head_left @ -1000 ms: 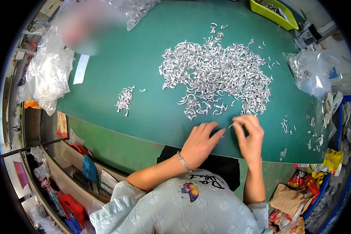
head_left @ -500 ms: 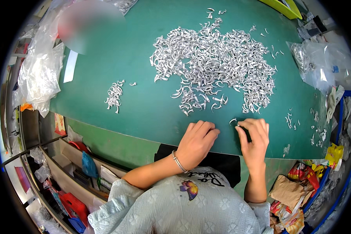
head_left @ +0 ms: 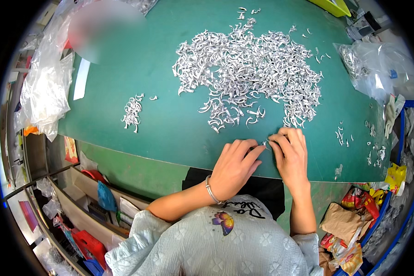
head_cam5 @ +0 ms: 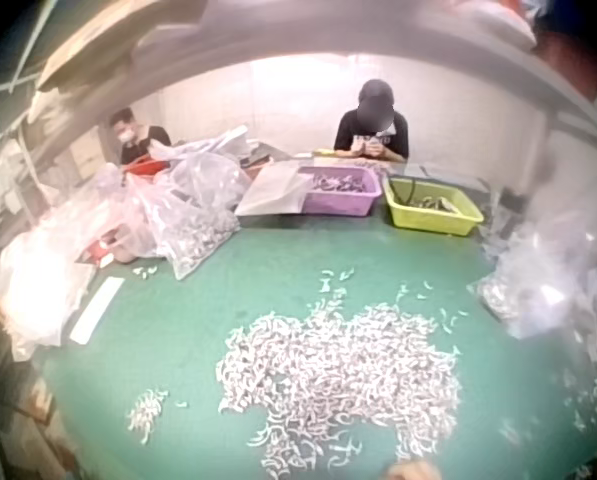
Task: The person sorts small silver crescent-shaped metal pieces by hand on a green workbench, picking up individual pieces from a large pile and moving them into smaller groups.
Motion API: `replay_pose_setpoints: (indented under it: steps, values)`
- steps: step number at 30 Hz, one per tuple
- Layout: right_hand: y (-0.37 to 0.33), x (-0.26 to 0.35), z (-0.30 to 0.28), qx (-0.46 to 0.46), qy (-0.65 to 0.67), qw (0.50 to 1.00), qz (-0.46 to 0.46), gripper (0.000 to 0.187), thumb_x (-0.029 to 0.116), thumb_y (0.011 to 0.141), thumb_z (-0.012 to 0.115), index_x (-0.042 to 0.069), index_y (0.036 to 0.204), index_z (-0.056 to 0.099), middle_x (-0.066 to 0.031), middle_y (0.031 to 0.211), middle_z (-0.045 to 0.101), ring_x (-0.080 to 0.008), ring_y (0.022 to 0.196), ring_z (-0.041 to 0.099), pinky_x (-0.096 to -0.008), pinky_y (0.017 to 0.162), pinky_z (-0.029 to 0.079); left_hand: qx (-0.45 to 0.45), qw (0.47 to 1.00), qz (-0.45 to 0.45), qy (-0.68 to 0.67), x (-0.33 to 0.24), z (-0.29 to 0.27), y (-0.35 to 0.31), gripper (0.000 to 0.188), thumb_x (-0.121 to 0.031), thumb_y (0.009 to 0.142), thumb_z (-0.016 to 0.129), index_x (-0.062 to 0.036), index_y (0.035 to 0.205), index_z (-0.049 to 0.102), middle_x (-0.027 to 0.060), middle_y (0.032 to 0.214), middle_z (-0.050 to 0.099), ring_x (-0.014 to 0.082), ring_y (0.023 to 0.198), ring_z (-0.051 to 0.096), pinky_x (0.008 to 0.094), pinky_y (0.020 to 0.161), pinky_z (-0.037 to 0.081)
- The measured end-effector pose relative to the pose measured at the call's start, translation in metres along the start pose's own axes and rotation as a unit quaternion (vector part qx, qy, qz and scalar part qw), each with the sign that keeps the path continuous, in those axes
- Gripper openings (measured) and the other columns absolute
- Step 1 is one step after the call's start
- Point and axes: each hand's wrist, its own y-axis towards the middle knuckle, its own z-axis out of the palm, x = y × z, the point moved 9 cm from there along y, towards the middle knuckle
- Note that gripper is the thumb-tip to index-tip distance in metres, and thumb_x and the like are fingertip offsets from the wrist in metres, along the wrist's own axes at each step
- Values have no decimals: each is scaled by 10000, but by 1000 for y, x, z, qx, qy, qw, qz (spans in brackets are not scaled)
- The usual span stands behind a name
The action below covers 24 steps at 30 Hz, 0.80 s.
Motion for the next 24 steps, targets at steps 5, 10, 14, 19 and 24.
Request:
replay_pose_setpoints:
  steps: [5, 10, 14, 19, 24]
  values:
    - [-22, 10, -2, 35, 5, 999, 10, 163, 27, 791, 713, 15, 946, 664, -88, 927, 579, -278, 853, 552, -390, 725, 422, 12, 1000, -1, -4, 4, 6, -5, 494, -38, 760, 749, -28, 1228, 591, 117, 1151, 566, 288, 968, 555, 395, 818, 440]
    - [-16, 4, -22, -30, 77, 996, 20, 101, -16, 828, 657, -22, 927, 680, -117, 914, 639, -294, 834, 593, -394, 729, 444, 11, 999, 4, -34, -4, 12, -3, 504, -41, 771, 735, -15, 1248, 572, 135, 1196, 549, 317, 1039, 550, 421, 887, 450]
    - [3, -26, -23, -96, -47, 992, 63, 223, 7, 839, 669, 23, 1061, 655, -125, 1034, 608, -321, 919, 557, -411, 800, 441, 41, 998, 41, 9, -13, 21, 2, 429, -11, 780, 696, 4, 1197, 598, 142, 1202, 550, 328, 1073, 544, 420, 919, 457]
    - [-10, -15, -13, -53, -55, 996, 46, 184, 32, 810, 716, 40, 983, 654, -91, 971, 594, -282, 880, 542, -392, 761, 409, 50, 997, 59, -13, -3, 19, -4, 397, 58, 715, 644, 24, 1110, 631, 148, 1176, 567, 333, 1073, 549, 416, 912, 475]
    - [-25, -29, -27, -95, -16, 991, 91, 166, 40, 793, 740, 37, 945, 672, -76, 923, 610, -273, 857, 556, -383, 752, 403, 61, 995, 65, -34, -2, 13, -7, 420, 93, 687, 606, 31, 1101, 631, 149, 1142, 583, 336, 1053, 559, 427, 907, 489]
